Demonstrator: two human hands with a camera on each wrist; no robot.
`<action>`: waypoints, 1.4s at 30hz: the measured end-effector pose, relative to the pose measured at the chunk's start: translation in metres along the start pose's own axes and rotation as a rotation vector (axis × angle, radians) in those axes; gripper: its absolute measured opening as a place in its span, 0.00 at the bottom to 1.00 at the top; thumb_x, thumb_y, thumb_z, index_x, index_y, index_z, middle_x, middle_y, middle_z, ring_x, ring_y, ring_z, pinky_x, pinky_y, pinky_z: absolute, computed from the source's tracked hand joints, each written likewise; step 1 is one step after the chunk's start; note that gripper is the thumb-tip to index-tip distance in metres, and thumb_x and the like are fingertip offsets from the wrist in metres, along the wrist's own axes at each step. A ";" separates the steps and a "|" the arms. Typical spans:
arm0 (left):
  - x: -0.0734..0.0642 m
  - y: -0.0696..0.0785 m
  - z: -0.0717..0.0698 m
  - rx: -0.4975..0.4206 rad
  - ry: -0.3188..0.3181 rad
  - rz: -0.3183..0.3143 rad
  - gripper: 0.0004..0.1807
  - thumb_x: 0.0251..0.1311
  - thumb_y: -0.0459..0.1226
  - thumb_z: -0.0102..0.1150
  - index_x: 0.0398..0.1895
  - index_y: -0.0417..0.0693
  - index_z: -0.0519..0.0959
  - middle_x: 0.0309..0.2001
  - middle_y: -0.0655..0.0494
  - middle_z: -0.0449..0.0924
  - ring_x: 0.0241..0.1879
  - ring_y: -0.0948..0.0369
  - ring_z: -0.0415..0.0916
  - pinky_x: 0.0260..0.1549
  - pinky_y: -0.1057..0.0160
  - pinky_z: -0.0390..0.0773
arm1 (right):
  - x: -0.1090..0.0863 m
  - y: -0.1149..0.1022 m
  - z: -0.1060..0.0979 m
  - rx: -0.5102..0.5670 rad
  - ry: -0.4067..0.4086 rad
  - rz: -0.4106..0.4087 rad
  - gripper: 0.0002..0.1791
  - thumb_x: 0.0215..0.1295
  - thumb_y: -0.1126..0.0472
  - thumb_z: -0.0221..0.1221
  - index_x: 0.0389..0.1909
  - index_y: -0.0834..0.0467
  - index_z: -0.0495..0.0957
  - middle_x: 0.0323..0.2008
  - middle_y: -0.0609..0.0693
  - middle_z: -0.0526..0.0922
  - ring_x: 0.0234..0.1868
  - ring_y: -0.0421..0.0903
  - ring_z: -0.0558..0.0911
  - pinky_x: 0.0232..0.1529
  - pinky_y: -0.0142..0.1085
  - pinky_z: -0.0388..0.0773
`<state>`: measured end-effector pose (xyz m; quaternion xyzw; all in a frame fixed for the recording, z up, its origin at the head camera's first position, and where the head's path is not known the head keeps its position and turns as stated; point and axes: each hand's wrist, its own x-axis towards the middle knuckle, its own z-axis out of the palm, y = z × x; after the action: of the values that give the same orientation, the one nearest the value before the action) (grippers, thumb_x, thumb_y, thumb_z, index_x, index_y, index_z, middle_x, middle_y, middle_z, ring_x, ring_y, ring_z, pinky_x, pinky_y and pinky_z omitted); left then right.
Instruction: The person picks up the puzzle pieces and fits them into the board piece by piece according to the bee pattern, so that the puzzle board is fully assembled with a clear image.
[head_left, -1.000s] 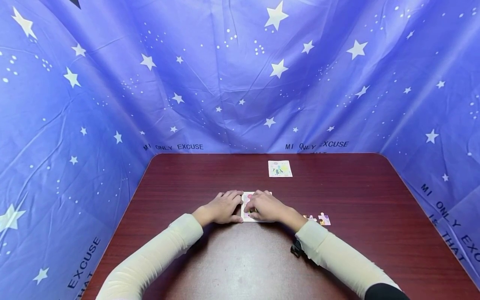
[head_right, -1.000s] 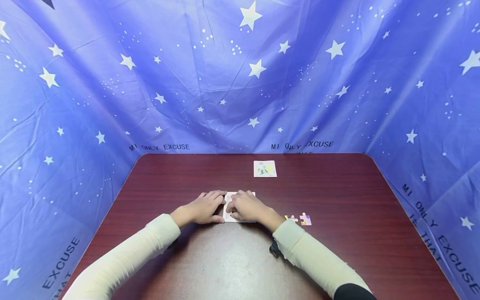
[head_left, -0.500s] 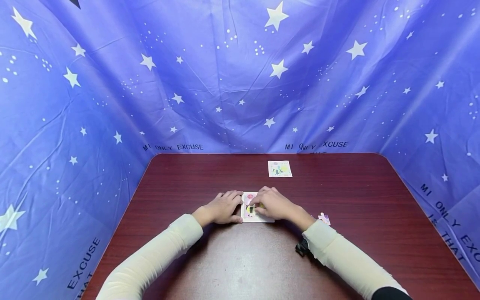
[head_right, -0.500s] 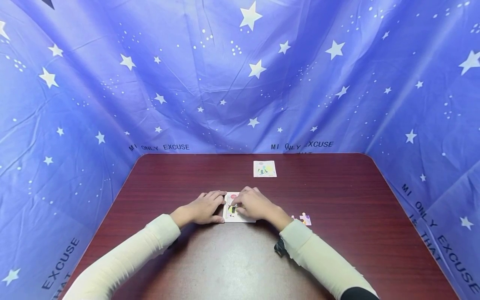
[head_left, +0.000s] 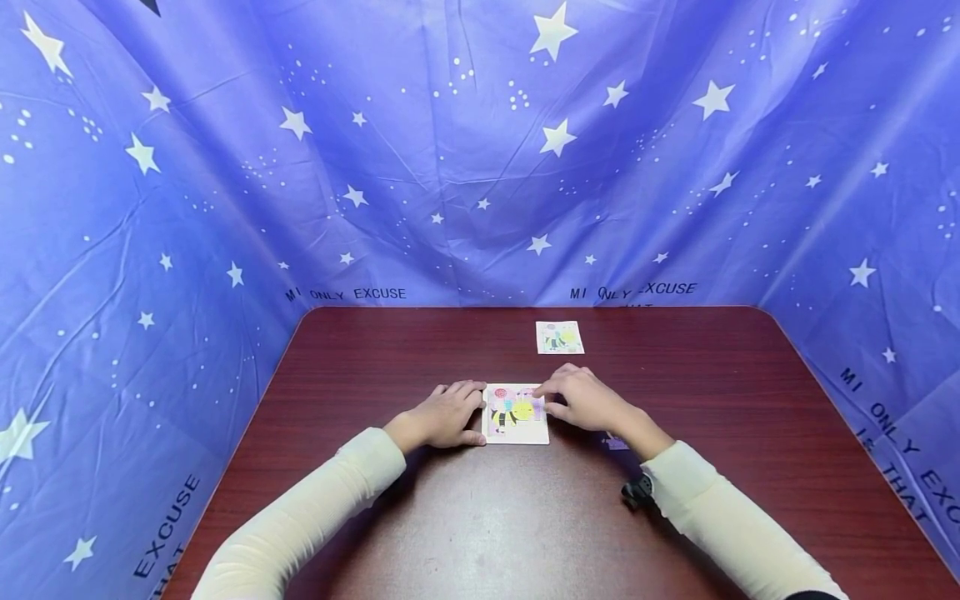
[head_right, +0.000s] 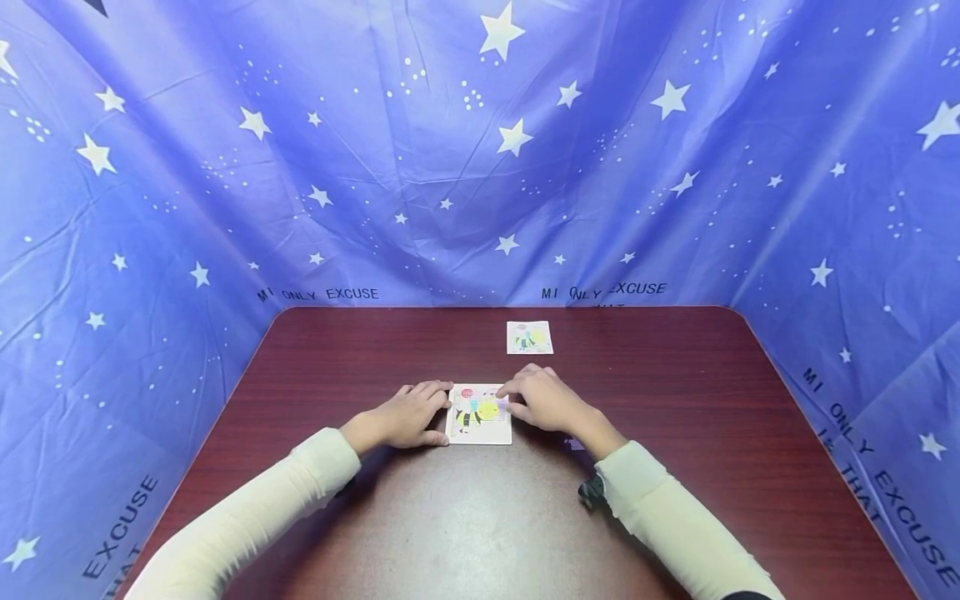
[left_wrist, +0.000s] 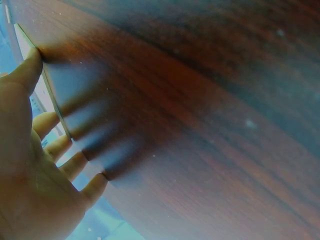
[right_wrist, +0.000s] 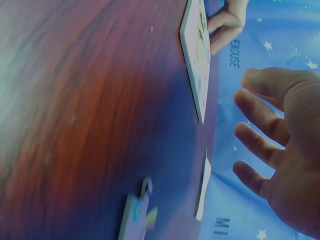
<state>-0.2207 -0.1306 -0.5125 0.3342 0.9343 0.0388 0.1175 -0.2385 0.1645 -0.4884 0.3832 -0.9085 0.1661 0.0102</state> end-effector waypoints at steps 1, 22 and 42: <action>0.000 0.000 0.000 0.004 0.001 -0.001 0.35 0.64 0.63 0.59 0.64 0.50 0.72 0.78 0.50 0.58 0.78 0.47 0.56 0.68 0.42 0.66 | -0.002 0.002 -0.001 0.002 0.001 0.004 0.13 0.64 0.59 0.66 0.49 0.52 0.88 0.43 0.44 0.90 0.51 0.50 0.81 0.53 0.54 0.75; 0.000 0.000 0.000 0.018 0.001 0.000 0.36 0.64 0.63 0.58 0.65 0.50 0.72 0.78 0.51 0.58 0.78 0.48 0.56 0.68 0.42 0.67 | -0.044 0.034 -0.012 0.017 0.007 0.050 0.12 0.62 0.61 0.68 0.47 0.53 0.88 0.43 0.44 0.90 0.51 0.52 0.82 0.54 0.52 0.76; 0.001 -0.001 0.000 0.001 0.010 0.005 0.35 0.64 0.62 0.59 0.64 0.50 0.72 0.78 0.50 0.58 0.77 0.48 0.57 0.68 0.42 0.66 | -0.086 0.055 -0.018 -0.008 -0.005 0.044 0.17 0.54 0.60 0.73 0.46 0.52 0.88 0.41 0.43 0.88 0.48 0.51 0.81 0.51 0.50 0.77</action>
<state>-0.2220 -0.1307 -0.5133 0.3366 0.9340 0.0405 0.1124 -0.2184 0.2653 -0.5004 0.3634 -0.9175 0.1615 0.0057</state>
